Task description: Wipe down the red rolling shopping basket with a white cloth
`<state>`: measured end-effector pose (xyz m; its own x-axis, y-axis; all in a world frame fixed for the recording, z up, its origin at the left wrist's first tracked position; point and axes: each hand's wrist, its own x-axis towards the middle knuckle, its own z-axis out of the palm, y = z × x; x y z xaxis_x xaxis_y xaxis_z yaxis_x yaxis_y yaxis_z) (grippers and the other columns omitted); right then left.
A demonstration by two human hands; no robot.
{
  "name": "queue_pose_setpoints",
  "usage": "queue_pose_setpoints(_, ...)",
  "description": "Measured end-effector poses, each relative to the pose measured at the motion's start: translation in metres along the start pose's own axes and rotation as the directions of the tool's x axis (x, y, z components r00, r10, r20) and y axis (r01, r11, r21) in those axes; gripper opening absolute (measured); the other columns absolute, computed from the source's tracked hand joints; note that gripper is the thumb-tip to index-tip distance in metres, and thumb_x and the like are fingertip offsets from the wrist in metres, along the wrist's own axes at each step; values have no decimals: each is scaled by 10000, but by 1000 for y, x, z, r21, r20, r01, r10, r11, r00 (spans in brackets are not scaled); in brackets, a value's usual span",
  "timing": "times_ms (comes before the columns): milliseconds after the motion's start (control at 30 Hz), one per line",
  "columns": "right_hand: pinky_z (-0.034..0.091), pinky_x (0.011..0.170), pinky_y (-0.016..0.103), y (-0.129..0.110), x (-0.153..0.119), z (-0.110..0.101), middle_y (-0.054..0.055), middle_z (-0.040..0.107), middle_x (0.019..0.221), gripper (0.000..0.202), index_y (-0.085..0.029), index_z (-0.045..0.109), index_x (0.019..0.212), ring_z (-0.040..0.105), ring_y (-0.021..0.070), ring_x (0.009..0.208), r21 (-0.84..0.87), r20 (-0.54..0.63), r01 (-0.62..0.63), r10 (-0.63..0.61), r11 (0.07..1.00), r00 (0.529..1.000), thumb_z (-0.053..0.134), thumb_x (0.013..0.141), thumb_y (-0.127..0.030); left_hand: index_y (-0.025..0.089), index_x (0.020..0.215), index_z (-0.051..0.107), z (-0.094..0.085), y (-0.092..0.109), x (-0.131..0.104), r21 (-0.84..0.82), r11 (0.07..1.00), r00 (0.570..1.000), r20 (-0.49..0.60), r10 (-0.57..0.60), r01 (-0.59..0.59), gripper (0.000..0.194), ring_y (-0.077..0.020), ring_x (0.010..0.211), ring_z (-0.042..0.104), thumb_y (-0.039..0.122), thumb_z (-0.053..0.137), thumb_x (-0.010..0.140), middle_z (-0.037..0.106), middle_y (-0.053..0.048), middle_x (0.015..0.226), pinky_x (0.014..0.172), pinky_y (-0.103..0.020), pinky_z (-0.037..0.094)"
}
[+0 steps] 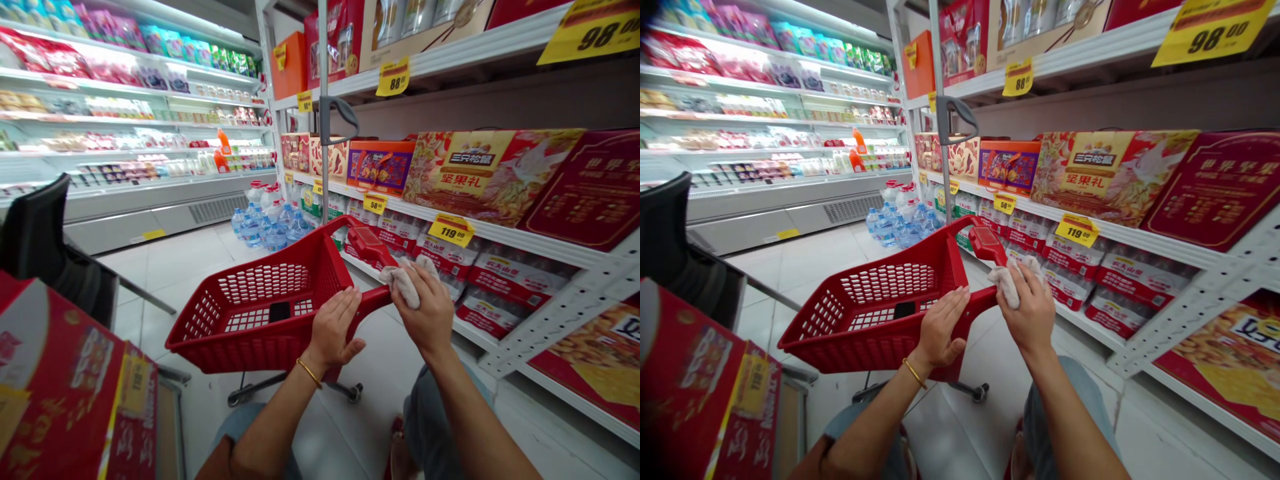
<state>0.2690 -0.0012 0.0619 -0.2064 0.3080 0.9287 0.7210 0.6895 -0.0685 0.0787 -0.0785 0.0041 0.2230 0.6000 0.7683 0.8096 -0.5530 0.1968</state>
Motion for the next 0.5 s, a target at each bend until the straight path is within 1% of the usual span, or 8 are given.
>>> queue_pose_setpoints(67,475,1000,416,-12,-2,-1,109,670,1244,419,-206,592,1292,632,251,1137,22,22,16,-17,1000,1000,607,878,-272,91,1491,363,0,0,-1,7,1000,1000,-5,1,-1,833,-289,1390,429,679,126,950,493,-188,1455,1133,-465,368)
queue_pose_setpoints(133,455,1032,435,-28,-6,-1,108,663,1256,394,-202,608,1272,604,263,1183,47,80,57,-61,997,995,600,883,-268,88,1482,377,1,-1,-2,20,1000,1000,-21,9,-9,827,-295,1379,444,675,137,952,507,-193,1442,1121,-471,382)
queue_pose_setpoints(200,404,1081,501,-43,-12,2,102,665,1257,347,-199,636,1227,558,300,1238,55,131,94,-101,994,986,593,890,-268,76,1467,399,2,-1,-3,33,999,999,-39,16,-15,820,-306,1358,470,667,153,954,534,-203,1412,1105,-481,400)
queue_pose_setpoints(267,358,1107,560,-52,-17,5,100,665,1261,324,-194,647,1205,529,328,1262,51,135,112,-118,992,984,586,896,-267,68,1448,426,2,-1,-4,43,999,998,-59,18,-15,810,-316,1332,500,657,163,957,563,-208,1379,1095,-488,411)
queue_pose_setpoints(367,357,1109,567,-52,-21,9,107,660,1268,336,-180,637,1220,516,332,1273,47,115,117,-122,992,986,576,903,-273,72,1439,439,2,-1,-3,51,998,997,-71,23,-20,797,-317,1311,523,647,161,962,581,-203,1361,1087,-483,418)
queue_pose_setpoints(500,363,1117,544,-44,-19,9,91,654,1281,332,-185,642,1214,506,325,1280,37,135,103,-107,994,985,575,901,-272,71,1459,411,2,-2,-1,55,998,997,-67,48,-44,786,-310,1331,502,633,159,971,555,-200,1391,1093,-472,412)
